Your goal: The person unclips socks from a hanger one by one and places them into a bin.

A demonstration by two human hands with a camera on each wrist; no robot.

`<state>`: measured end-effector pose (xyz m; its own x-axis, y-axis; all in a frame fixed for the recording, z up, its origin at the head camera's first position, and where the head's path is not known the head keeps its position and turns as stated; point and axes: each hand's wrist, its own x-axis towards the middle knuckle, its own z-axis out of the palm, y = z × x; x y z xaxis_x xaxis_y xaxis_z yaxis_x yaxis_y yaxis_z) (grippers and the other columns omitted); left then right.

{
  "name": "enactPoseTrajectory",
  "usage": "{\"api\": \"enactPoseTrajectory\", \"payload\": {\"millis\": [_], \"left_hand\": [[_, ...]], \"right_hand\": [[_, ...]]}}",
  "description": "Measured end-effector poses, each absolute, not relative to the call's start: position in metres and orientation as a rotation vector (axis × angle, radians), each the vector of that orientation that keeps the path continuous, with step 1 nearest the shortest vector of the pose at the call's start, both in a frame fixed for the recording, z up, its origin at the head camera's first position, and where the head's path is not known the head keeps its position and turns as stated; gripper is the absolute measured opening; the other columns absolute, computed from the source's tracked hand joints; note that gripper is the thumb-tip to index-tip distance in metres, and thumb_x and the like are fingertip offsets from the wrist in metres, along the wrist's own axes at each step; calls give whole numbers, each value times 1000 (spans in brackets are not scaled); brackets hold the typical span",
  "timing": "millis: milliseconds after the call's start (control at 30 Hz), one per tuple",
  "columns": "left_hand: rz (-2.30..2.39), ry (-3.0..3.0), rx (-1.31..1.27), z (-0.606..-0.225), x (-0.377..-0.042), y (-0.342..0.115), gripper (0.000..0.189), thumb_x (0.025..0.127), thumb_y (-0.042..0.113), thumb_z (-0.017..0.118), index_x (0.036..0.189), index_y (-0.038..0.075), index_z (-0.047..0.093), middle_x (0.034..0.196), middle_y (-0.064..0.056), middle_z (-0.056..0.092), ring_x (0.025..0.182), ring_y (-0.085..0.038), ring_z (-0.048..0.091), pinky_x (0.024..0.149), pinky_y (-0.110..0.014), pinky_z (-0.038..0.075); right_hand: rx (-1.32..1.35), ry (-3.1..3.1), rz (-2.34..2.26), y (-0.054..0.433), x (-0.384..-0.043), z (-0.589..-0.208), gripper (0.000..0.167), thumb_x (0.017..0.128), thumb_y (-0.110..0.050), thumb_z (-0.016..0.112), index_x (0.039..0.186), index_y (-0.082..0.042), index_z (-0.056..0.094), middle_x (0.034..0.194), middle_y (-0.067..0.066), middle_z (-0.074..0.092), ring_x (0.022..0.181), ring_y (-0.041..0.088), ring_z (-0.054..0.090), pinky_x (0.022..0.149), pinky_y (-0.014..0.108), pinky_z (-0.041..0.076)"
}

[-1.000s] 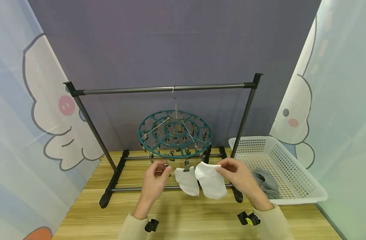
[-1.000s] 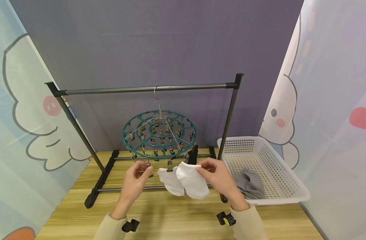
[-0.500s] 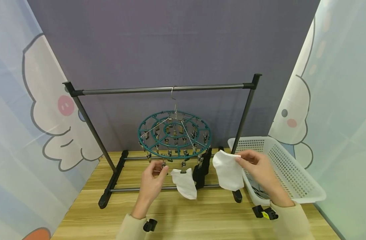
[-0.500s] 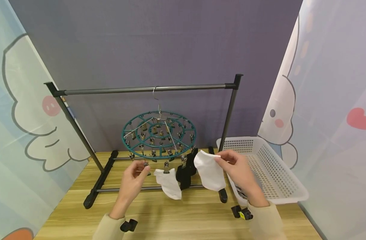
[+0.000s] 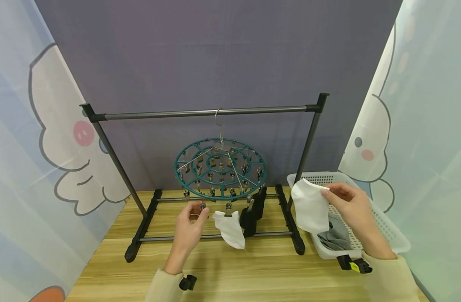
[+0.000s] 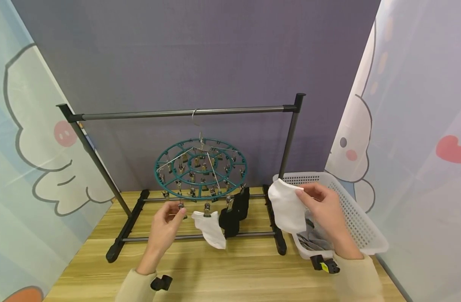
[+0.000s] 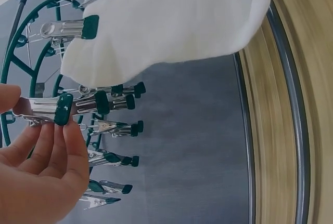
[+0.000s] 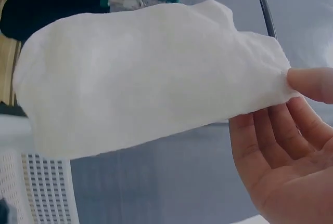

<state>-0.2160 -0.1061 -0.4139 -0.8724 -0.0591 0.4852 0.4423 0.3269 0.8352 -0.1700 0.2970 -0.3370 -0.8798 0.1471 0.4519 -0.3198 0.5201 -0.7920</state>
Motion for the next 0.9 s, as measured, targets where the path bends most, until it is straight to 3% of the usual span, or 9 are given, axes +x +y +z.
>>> {"api": "enactPoseTrajectory", "payload": {"millis": [200, 400, 667, 733, 900], "left_hand": [[-1562, -2145, -328, -415, -217, -104, 22, 99, 15, 68, 116, 1, 67, 96, -6, 65, 88, -18, 61, 81, -30, 53], [-1565, -2152, -302, -415, -216, -104, 22, 99, 15, 68, 117, 2, 67, 97, -6, 65, 89, -19, 61, 81, -31, 53], [-1575, -2178, -272, -415, -215, -102, 24, 99, 18, 69, 119, 4, 66, 98, -6, 64, 91, -20, 61, 83, -32, 53], [-1574, -2178, -268, -415, -215, -102, 24, 99, 18, 69, 119, 4, 66, 98, -6, 64, 91, -20, 61, 84, -32, 52], [-1571, -2176, -263, -415, -214, -100, 24, 99, 18, 68, 119, 4, 66, 99, -7, 64, 91, -20, 61, 84, -32, 52]], "right_hand": [[76, -2247, 1346, 324, -170, -336, 22, 99, -17, 70, 112, 0, 72, 95, -17, 69, 85, 2, 62, 72, 13, 49], [5, -2245, 1363, 343, -173, -346, 21, 99, -20, 70, 112, -4, 71, 95, -21, 67, 83, 2, 61, 70, 14, 49], [-108, -2353, 1370, 357, -182, -386, 39, 101, -31, 66, 119, 3, 67, 94, -9, 69, 80, 7, 61, 68, 19, 51], [-148, -2392, 1365, 360, -185, -396, 43, 101, -33, 66, 122, 5, 65, 93, -11, 68, 79, 7, 61, 67, 20, 51], [-230, -2470, 1302, 368, -192, -417, 44, 103, -30, 63, 125, 8, 63, 95, -6, 68, 77, 3, 59, 65, 22, 51]]}}
